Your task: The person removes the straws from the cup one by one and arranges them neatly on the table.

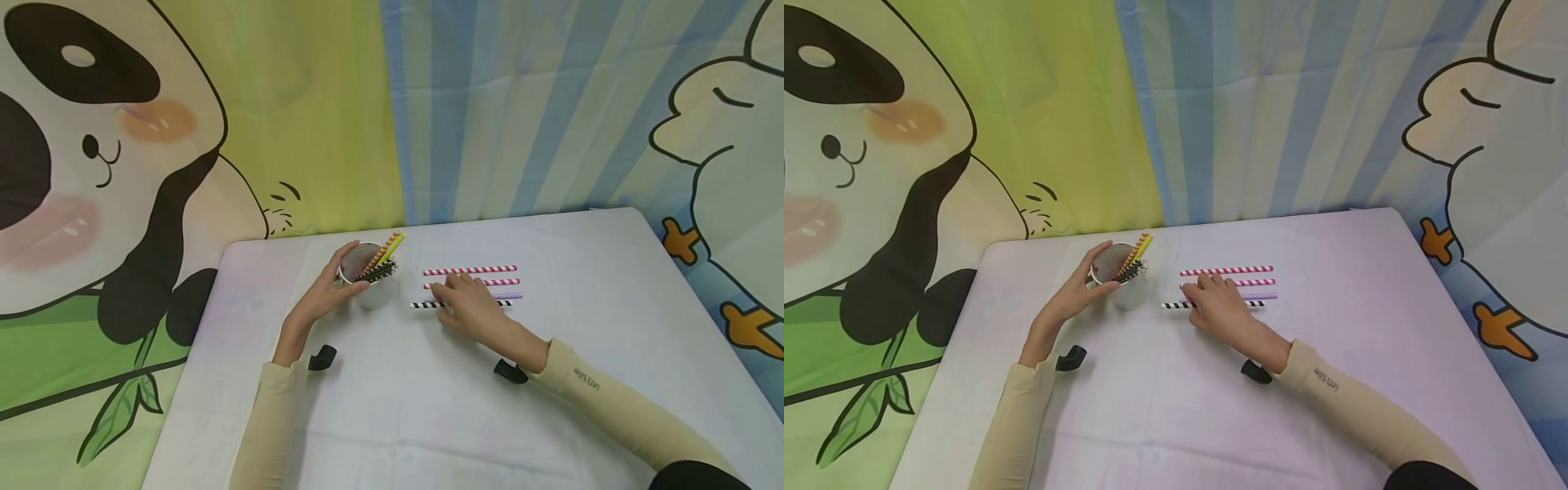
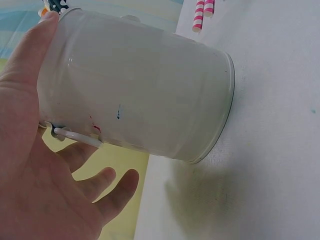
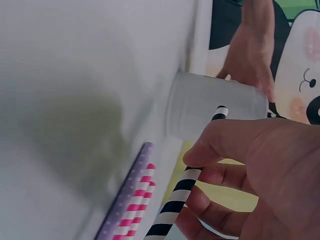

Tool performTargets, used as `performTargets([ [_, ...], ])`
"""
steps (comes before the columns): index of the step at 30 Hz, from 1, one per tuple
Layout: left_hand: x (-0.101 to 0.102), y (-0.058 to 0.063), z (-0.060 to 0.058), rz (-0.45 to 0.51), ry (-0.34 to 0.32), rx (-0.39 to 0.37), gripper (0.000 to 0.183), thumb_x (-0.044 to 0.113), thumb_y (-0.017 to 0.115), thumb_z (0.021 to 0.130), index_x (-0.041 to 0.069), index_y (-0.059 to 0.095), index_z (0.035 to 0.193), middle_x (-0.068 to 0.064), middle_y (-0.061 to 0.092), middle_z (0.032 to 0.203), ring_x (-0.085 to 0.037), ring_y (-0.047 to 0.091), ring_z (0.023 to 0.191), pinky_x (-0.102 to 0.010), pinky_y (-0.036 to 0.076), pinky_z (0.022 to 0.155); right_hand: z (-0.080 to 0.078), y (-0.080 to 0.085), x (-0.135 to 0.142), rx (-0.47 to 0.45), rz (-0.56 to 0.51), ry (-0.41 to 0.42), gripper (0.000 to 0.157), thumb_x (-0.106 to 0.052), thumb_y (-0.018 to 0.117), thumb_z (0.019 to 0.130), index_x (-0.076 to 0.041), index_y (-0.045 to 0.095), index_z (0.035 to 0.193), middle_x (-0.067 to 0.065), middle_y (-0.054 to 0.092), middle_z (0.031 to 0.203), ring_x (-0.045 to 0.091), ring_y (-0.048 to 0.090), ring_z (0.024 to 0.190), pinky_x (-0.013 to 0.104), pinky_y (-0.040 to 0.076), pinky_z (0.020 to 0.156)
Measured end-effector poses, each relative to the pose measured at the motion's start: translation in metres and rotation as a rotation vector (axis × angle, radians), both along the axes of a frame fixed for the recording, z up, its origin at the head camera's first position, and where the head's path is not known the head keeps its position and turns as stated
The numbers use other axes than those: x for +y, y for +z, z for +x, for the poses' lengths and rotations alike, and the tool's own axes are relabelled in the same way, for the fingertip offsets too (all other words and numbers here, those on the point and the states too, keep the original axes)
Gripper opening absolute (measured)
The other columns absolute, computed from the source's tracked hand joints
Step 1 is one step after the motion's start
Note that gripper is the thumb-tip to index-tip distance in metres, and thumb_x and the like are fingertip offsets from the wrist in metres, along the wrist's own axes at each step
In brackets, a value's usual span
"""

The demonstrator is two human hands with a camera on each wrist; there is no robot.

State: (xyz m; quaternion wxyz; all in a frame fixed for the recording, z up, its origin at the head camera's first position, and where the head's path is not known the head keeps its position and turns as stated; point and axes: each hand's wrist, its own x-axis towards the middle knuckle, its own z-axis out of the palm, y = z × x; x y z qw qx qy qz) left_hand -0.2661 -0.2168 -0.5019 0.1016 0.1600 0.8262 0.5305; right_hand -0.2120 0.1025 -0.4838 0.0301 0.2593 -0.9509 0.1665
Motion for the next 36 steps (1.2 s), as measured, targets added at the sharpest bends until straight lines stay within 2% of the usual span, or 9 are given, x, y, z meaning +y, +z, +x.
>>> performTargets([
  [6,0.0,0.001,0.001,-0.004,0.004,-0.006,0.082,0.037,0.075,0.09,0.046,0.025,0.155,0.004,0.028,0.162,-0.025,0.022,0.151,-0.061,0.021,0.118,0.003,-0.01,0.002,0.012,0.08,-0.017,0.013,-0.005,0.065,0.081,-0.016,0.059,0.087,0.004,0.053,0.085,0.025,0.046,0.08,0.038,0.038,0.071],
  [9,0.0,0.0,0.001,-0.004,0.006,-0.006,0.082,0.037,0.075,0.09,0.046,0.025,0.155,0.005,0.027,0.163,-0.024,0.021,0.152,-0.061,0.02,0.118,0.003,-0.014,0.004,0.029,0.081,-0.022,0.015,-0.002,0.062,0.08,-0.015,0.059,0.088,0.005,0.052,0.083,0.025,0.045,0.078,0.037,0.037,0.07],
  [15,0.001,0.0,0.0,0.009,0.003,-0.009,0.083,0.034,0.075,0.091,0.04,0.026,0.156,0.003,0.027,0.163,-0.025,0.021,0.152,-0.062,0.019,0.118,0.004,-0.021,0.009,0.047,0.078,-0.047,0.017,0.0,0.058,0.079,-0.013,0.061,0.089,0.006,0.052,0.081,0.026,0.044,0.076,0.038,0.036,0.069],
  [22,0.0,-0.001,0.0,0.008,0.0,-0.006,0.082,0.033,0.075,0.091,0.044,0.025,0.155,0.004,0.027,0.163,-0.026,0.021,0.152,-0.063,0.019,0.118,0.006,-0.025,0.01,0.047,0.104,-0.064,0.014,-0.001,0.059,0.079,-0.013,0.06,0.087,0.006,0.05,0.079,0.028,0.046,0.078,0.041,0.037,0.07],
  [28,0.0,0.0,0.0,0.008,0.001,-0.019,0.083,0.028,0.074,0.092,0.041,0.024,0.156,0.001,0.027,0.163,-0.026,0.021,0.152,-0.062,0.019,0.118,0.006,-0.027,0.011,0.048,0.106,-0.063,0.014,-0.001,0.06,0.079,-0.013,0.058,0.085,0.006,0.049,0.078,0.026,0.043,0.076,0.039,0.035,0.066],
  [31,0.001,0.005,0.001,0.01,0.001,-0.029,0.084,0.024,0.074,0.092,0.035,0.023,0.158,-0.004,0.026,0.164,-0.029,0.02,0.152,-0.062,0.018,0.119,0.006,-0.027,0.011,0.047,0.109,-0.063,0.013,-0.001,0.061,0.079,-0.013,0.058,0.084,0.006,0.05,0.078,0.026,0.043,0.075,0.039,0.035,0.066],
  [34,0.004,0.016,0.006,0.012,-0.007,-0.037,0.084,0.022,0.073,0.092,0.027,0.023,0.159,-0.008,0.025,0.164,-0.031,0.02,0.152,-0.063,0.018,0.119,0.006,-0.027,0.01,0.043,0.107,-0.062,0.014,-0.001,0.062,0.079,-0.013,0.057,0.082,0.005,0.05,0.077,0.026,0.043,0.075,0.039,0.035,0.066],
  [36,0.006,0.023,0.01,0.015,-0.01,-0.042,0.083,0.023,0.073,0.092,0.026,0.024,0.159,-0.009,0.026,0.163,-0.032,0.021,0.151,-0.063,0.018,0.119,0.006,-0.026,0.01,0.034,0.102,-0.063,0.014,-0.001,0.062,0.078,-0.013,0.057,0.082,0.005,0.049,0.077,0.025,0.043,0.075,0.038,0.035,0.065],
])
